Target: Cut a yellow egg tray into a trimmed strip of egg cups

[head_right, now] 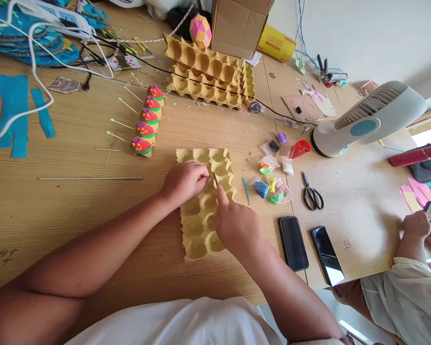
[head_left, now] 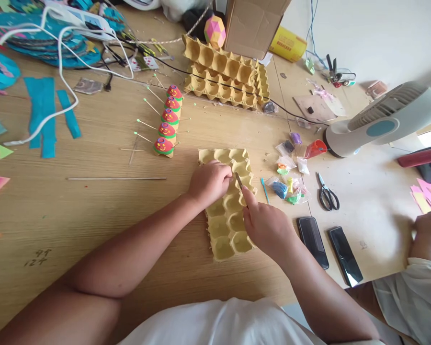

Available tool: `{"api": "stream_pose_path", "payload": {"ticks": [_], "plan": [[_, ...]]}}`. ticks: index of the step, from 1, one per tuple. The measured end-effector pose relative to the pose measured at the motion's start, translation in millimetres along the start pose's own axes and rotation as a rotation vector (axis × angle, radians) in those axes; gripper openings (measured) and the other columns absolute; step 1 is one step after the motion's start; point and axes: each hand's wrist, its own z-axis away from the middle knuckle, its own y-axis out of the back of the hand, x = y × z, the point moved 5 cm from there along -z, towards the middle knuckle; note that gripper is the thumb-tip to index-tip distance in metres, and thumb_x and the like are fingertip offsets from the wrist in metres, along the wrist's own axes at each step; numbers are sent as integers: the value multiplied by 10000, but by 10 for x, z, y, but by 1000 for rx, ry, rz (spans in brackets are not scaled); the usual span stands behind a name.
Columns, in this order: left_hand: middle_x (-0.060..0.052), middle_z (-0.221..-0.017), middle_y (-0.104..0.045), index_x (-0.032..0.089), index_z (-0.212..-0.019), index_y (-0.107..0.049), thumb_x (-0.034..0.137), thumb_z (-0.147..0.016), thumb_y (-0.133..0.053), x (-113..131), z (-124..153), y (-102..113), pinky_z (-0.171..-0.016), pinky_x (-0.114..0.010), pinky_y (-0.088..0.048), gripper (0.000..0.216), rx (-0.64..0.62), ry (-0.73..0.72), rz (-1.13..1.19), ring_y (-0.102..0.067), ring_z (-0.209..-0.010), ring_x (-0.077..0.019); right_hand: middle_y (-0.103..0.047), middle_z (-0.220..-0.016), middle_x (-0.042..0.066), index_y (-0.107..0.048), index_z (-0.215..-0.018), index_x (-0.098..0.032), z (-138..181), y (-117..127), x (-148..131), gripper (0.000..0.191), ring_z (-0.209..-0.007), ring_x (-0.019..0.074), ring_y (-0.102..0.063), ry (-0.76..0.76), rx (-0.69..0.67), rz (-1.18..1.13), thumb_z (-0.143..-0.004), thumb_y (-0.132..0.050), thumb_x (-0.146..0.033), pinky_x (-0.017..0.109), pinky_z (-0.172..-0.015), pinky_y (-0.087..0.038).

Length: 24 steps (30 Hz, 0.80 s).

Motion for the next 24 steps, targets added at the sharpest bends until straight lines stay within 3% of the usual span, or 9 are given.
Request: {"api": "stream_pose_path", "payload": {"ticks": [5,12,16,24], "plan": [[-38,-776,-674,210,-751,-668,204,-869,-601,3,4,4,-601,-318,-339,136,9,-20,10,-614,-845,-225,-778,-951,115,-262,-1603,-151,-75,26,-18,576,-863,271,-757,7,54,10,-1038,-327,-246,313,-618,-453],[-40,-792,-686,214,-751,-676,178,-863,-588,2,-3,-17,-592,-316,-328,147,3,-5,-6,-616,-827,-218,-782,-954,116,-239,-1615,-126,36,-53,-3,594,-851,275,-755,7,15,-17,-1043,-331,-254,320,-594,-427],[-36,-774,-676,214,-753,-672,185,-862,-592,2,-7,-7,-597,-323,-334,139,-5,-18,1,-616,-826,-221,-784,-958,141,-263,-1609,-126,-87,-6,-9,592,-854,289,-752,4,45,-46,-1035,-337,-252,323,-596,-416],[-40,-804,-691,211,-774,-681,218,-881,-619,-3,5,-10,-642,-326,-380,123,2,-11,34,-625,-845,-226,-774,-946,46,-397,-1522,-284,-75,80,356,508,-771,234,-721,23,198,-484,-1022,-384,-374,285,-626,-450]]}}
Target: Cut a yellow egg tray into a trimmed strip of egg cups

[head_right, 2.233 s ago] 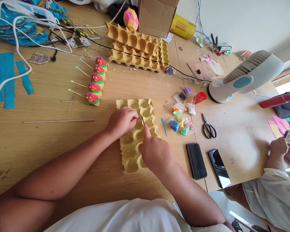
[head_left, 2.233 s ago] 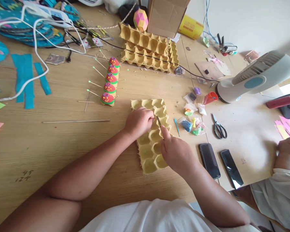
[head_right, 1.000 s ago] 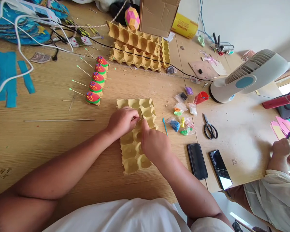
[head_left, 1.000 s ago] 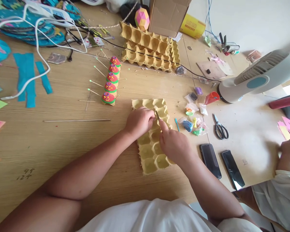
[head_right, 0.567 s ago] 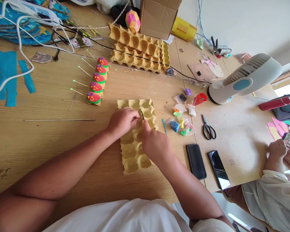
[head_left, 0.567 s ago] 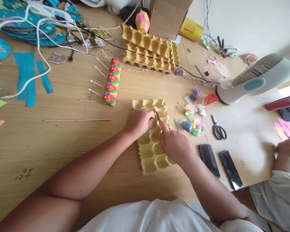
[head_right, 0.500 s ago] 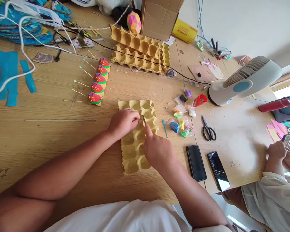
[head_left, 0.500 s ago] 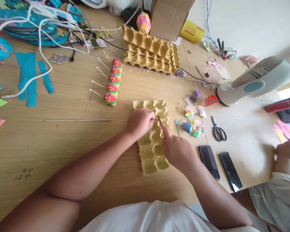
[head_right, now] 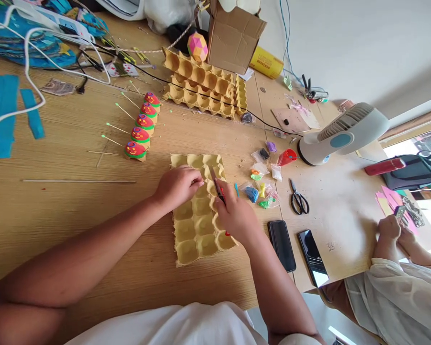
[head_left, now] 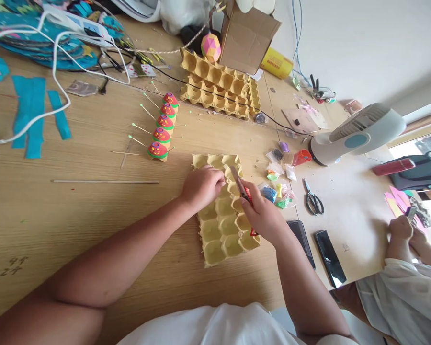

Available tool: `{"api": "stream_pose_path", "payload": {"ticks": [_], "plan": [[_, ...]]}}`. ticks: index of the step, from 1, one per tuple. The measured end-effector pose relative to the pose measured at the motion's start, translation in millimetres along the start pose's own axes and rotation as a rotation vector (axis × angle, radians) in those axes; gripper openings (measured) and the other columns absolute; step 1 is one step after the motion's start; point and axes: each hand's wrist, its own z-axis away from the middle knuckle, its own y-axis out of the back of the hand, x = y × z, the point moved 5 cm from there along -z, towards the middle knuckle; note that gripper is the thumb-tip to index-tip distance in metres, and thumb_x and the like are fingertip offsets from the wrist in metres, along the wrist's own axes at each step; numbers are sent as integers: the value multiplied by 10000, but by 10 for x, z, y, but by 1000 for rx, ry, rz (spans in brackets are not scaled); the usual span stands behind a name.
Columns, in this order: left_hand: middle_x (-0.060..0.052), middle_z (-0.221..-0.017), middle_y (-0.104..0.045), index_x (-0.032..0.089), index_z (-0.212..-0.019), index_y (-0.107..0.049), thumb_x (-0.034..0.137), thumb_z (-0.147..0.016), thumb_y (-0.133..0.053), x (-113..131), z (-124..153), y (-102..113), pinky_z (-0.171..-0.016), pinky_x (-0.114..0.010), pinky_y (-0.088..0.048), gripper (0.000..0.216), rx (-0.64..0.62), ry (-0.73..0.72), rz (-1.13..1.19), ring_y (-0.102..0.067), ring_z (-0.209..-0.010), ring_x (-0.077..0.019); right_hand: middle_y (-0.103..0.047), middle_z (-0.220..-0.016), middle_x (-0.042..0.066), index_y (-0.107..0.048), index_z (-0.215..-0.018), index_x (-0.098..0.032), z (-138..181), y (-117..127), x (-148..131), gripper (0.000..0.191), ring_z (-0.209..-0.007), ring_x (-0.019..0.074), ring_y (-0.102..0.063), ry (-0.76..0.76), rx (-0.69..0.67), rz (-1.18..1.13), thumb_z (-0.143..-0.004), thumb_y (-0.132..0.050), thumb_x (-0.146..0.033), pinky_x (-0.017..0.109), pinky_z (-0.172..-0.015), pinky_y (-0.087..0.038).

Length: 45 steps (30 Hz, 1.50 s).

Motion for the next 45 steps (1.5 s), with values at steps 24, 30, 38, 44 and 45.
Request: {"api": "stream_pose_path", "payload": {"ticks": [24,30,38,44,45], "plan": [[-50,-882,-745,266,-1086,-753,283,-964,-553,25,-15,99,-660,-315,-436,234,-76,28,-98,-658,-827,-220,-564,-769,-52,-374,-1482,-267,65,-283,340,477,-640,131,-510,67,-35,-698,-1027,-442,-392,245,-603,-426],[-39,-886,-758,269,-1040,-747,295,-1002,-499,76,-1,99,-630,-321,-381,252,-118,-104,-270,-657,-840,-228,-448,-693,-89,-347,-1490,-276,79,-336,334,478,-561,106,-414,66,-111,-857,-1036,-445,-388,226,-539,-353],[-50,-845,-739,225,-958,-711,192,-977,-464,116,11,85,-593,-324,-324,251,-144,-119,-398,-648,-797,-224,-441,-702,-81,-347,-1489,-287,114,-356,319,471,-569,117,-428,74,-97,-819,-1034,-428,-381,234,-550,-376],[-66,-860,-749,233,-978,-727,291,-1009,-455,69,1,112,-612,-320,-344,281,-101,12,-308,-657,-802,-230,-488,-741,-58,-378,-1480,-268,138,-311,297,472,-604,130,-454,58,-57,-691,-1024,-426,-382,250,-588,-416],[-62,-863,-753,240,-1000,-732,309,-1013,-457,62,0,117,-617,-318,-350,284,-92,18,-281,-659,-804,-229,-491,-737,-57,-379,-1481,-264,144,-303,291,475,-605,134,-463,56,-54,-663,-1023,-426,-380,256,-596,-423]]}}
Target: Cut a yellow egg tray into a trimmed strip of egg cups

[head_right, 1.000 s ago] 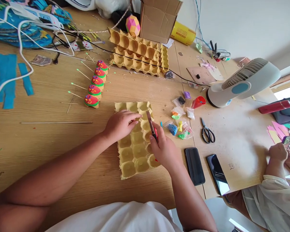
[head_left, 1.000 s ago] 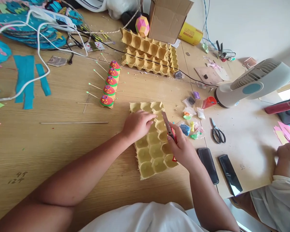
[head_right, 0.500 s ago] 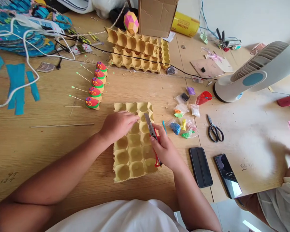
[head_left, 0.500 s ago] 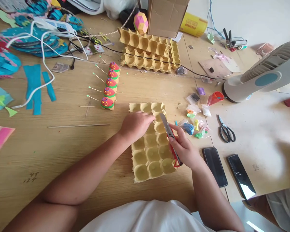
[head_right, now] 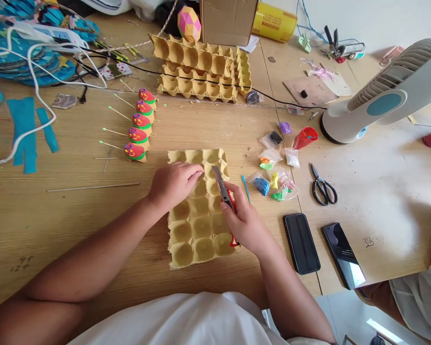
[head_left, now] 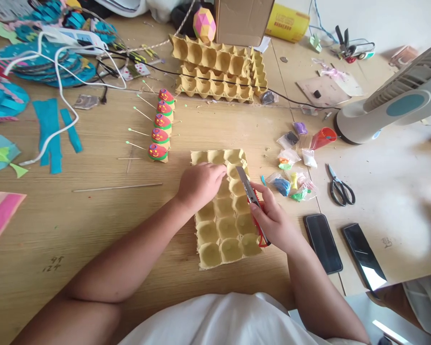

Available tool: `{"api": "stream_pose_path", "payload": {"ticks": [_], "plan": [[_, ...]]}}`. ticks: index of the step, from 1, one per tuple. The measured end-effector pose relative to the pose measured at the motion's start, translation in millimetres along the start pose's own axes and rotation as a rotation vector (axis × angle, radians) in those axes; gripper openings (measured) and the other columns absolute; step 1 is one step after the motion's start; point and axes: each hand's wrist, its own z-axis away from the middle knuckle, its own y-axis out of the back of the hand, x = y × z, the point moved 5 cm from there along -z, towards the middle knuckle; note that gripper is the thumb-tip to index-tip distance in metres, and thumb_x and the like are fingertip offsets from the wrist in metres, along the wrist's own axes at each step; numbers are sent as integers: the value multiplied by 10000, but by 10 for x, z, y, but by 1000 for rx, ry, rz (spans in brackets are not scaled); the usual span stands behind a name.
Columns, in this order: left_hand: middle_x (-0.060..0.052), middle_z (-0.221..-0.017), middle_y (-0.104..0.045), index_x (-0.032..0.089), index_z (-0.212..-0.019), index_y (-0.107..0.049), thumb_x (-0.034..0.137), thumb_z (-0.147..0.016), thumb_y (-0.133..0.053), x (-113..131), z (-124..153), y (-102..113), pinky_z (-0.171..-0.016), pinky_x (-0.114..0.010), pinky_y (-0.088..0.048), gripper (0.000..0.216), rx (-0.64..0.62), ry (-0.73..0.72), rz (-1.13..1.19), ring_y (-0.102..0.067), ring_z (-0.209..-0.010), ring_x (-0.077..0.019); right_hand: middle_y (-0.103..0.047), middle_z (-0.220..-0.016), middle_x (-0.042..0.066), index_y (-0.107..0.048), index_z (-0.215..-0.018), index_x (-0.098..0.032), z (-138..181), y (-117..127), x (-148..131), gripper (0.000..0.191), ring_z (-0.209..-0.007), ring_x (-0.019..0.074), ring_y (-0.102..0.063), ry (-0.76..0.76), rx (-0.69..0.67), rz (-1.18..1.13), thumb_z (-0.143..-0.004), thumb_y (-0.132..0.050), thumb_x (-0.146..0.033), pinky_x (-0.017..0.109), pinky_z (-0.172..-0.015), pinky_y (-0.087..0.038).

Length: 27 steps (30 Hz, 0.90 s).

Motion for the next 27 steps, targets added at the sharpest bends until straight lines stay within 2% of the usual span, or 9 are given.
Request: {"api": "stream_pose_path", "payload": {"ticks": [3,6,11,14,17,20,27], "plan": [[-45,-891,-763,264,-1058,-737,341,-1016,-468,-5,-1,9,-625,-313,-360,283,26,-37,55,-664,-820,-219,-524,-730,-54,-387,-1477,-269,12,4,-32,469,-620,147,-512,3,11,92,-1020,-427,-366,275,-642,-448],[-26,-894,-762,271,-986,-744,330,-1010,-484,9,-1,7,-615,-315,-350,268,20,-88,68,-659,-826,-212,-595,-756,-34,-387,-1478,-256,24,8,-81,474,-667,167,-576,26,37,177,-1015,-426,-351,285,-679,-456],[-56,-820,-732,240,-894,-735,311,-1001,-465,8,2,8,-595,-318,-346,300,7,-33,15,-643,-795,-225,-708,-828,16,-377,-1508,-248,71,-33,-188,506,-689,203,-640,-6,44,393,-1014,-399,-355,270,-623,-416],[-54,-867,-746,240,-998,-731,253,-961,-483,9,12,17,-636,-314,-398,251,34,-27,73,-658,-830,-224,-748,-861,34,-370,-1533,-256,101,-92,-268,523,-710,223,-676,-56,31,548,-1018,-387,-345,262,-596,-369],[-34,-902,-749,226,-1067,-695,200,-847,-573,-1,19,29,-670,-315,-438,253,55,-35,165,-665,-845,-221,-771,-882,53,-357,-1553,-238,107,-178,-332,540,-750,236,-703,-77,-14,642,-1020,-390,-317,259,-583,-334],[-27,-876,-732,215,-975,-673,197,-781,-618,-4,17,28,-665,-315,-440,203,45,-58,213,-653,-826,-220,-788,-914,71,-347,-1564,-222,96,-238,-356,546,-776,243,-720,-78,-23,693,-1026,-386,-302,269,-583,-327],[-35,-846,-720,216,-859,-680,248,-833,-634,-11,-4,-14,-651,-323,-421,61,41,-84,203,-637,-820,-225,-802,-967,88,-332,-1574,-192,121,-255,-362,543,-815,252,-743,-77,2,778,-1045,-368,-311,284,-592,-353]]}}
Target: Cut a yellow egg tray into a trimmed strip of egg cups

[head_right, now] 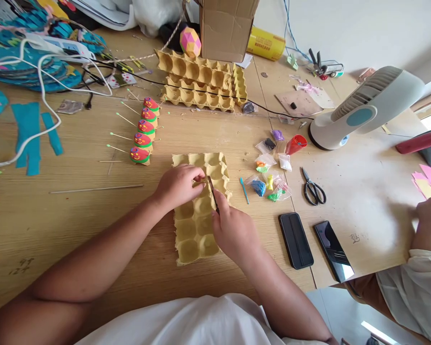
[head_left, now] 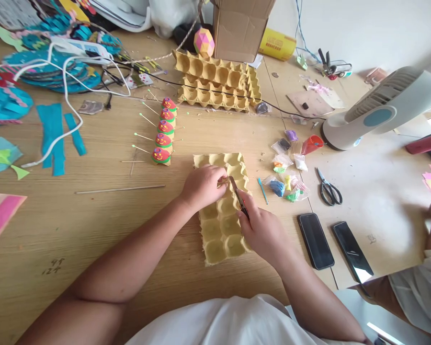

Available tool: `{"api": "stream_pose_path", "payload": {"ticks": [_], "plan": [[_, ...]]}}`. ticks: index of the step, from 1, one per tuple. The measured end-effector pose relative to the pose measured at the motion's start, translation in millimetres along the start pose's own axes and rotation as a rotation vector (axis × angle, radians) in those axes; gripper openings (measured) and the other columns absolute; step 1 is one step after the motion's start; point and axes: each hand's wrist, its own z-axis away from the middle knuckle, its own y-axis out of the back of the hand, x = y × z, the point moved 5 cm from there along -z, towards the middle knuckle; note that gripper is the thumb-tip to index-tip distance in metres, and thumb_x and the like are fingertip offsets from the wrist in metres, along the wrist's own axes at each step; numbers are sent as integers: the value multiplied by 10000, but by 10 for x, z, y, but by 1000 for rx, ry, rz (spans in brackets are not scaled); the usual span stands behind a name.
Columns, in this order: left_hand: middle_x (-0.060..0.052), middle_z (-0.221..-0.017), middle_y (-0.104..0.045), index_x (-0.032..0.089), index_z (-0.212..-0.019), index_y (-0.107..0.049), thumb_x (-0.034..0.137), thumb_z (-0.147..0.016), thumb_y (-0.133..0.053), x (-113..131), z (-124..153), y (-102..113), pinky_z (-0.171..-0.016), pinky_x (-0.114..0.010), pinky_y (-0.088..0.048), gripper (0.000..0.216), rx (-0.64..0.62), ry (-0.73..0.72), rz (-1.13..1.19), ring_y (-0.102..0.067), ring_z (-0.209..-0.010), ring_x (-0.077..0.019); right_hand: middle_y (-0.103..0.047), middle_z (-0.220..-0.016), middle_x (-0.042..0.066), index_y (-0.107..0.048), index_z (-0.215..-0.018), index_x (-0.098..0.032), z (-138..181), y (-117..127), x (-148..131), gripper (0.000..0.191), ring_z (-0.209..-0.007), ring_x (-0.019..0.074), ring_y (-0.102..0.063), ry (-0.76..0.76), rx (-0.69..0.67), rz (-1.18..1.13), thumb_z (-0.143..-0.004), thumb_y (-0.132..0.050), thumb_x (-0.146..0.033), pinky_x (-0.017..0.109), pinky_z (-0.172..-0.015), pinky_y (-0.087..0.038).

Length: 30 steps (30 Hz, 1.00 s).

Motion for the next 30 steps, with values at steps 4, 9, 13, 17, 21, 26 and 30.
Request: {"api": "stream_pose_path", "payload": {"ticks": [4,9,13,17,21,26,30], "plan": [[-33,-830,-721,219,-812,-693,229,-842,-636,-16,-7,-12,-636,-317,-407,66,-9,14,6,-638,-819,-222,-799,-1008,84,-322,-1580,-189,8,-2,-30,543,-848,244,-750,0,-15,66,-1049,-363,-298,288,-602,-382],[-29,-801,-715,221,-750,-702,220,-856,-629,-36,-15,-20,-605,-312,-371,129,-26,6,3,-627,-811,-219,-793,-970,84,-311,-1590,-167,-77,3,-115,555,-824,246,-752,-10,-14,210,-1048,-346,-281,306,-599,-418],[-30,-816,-718,218,-773,-717,203,-873,-616,-51,-21,-50,-631,-309,-388,143,-32,-5,17,-625,-850,-215,-783,-901,84,-289,-1601,-161,-118,14,-160,562,-812,248,-756,-31,-60,295,-1053,-337,-276,303,-593,-428],[-30,-809,-711,212,-767,-705,181,-869,-614,-59,-30,-83,-649,-311,-393,140,-29,-17,17,-620,-848,-212,-777,-901,96,-266,-1613,-153,-172,27,-197,581,-823,255,-756,-25,-75,328,-1045,-337,-258,304,-609,-446],[-29,-793,-694,207,-759,-688,190,-876,-609,-58,-32,-98,-667,-321,-389,143,-20,-55,21,-615,-844,-213,-776,-978,117,-256,-1606,-156,-226,31,-211,584,-879,247,-756,-37,-70,313,-1036,-346,-238,301,-636,-459],[-22,-804,-703,212,-769,-691,157,-865,-597,-87,-25,-120,-650,-321,-370,145,-8,-31,33,-618,-848,-209,-778,-921,100,-276,-1600,-145,-174,11,-180,569,-853,256,-757,-32,-65,287,-1045,-318,-264,309,-623,-439],[-26,-799,-693,212,-777,-690,166,-877,-593,-76,-20,-126,-649,-322,-367,147,-11,-53,27,-609,-843,-210,-784,-973,113,-318,-1581,-141,-220,38,-188,562,-891,268,-759,-30,-51,271,-1034,-343,-264,306,-618,-426]]}}
